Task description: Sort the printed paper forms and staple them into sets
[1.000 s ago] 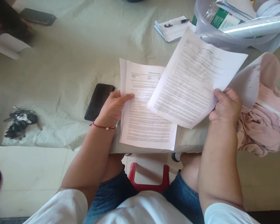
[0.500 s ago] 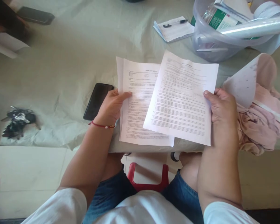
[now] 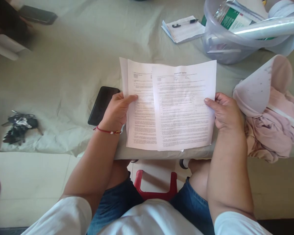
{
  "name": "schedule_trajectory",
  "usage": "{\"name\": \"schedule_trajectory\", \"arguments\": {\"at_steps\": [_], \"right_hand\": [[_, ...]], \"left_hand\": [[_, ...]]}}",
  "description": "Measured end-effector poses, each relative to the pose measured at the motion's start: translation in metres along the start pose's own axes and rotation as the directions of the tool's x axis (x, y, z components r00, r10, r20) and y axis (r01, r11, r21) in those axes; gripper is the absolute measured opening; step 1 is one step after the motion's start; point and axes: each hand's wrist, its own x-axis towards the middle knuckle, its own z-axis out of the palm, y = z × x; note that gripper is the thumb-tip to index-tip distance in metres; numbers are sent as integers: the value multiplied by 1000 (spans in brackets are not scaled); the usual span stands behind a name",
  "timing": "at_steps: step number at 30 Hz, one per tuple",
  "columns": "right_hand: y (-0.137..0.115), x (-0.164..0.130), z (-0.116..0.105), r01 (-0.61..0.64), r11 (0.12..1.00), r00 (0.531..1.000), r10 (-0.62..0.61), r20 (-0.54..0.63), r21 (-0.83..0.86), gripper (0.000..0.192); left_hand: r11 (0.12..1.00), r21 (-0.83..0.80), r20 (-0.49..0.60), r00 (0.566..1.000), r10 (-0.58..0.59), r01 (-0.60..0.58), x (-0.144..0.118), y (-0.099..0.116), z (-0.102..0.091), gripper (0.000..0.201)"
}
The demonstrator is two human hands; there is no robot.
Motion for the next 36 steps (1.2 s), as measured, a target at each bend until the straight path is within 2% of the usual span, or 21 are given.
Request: {"name": "schedule_trajectory", "arguments": {"at_steps": [6, 8, 11, 17, 23, 26, 33, 36], "right_hand": [[2, 1, 5, 30, 998, 999, -28, -44, 48, 66], [1, -2, 8, 24, 998, 999, -23, -31, 59, 63], [-1, -9, 14, -48, 998, 998, 46, 36, 42, 61], [-6, -19, 26, -151, 986, 980, 159, 120, -70, 66], [-7, -21, 24, -124, 990, 980, 133, 146, -66, 64], [-7, -19, 21, -100, 992, 988, 107, 109, -75, 67], [-2, -14, 14, -53, 996, 993, 60, 98, -77, 68], [0, -12, 13, -62, 995, 993, 70, 94, -81, 70]], "left_hand": [[1000, 2, -17, 1000, 1, -1, 1, -1, 1, 17], [1000, -20, -22, 1000, -16, 15, 1, -2, 2, 18], [997, -52, -10, 999, -53, 53, 0, -6, 5, 20], [991, -76, 92, 990, -107, 114, -4, -12, 12, 33], [987, -52, 157, 977, -143, 153, -4, -11, 9, 40], [988, -54, 147, 980, -133, 142, -2, -11, 7, 39], [994, -46, 70, 993, -100, 103, 3, -12, 4, 17], [998, -20, -3, 998, -58, 58, 3, -13, 4, 33]]}}
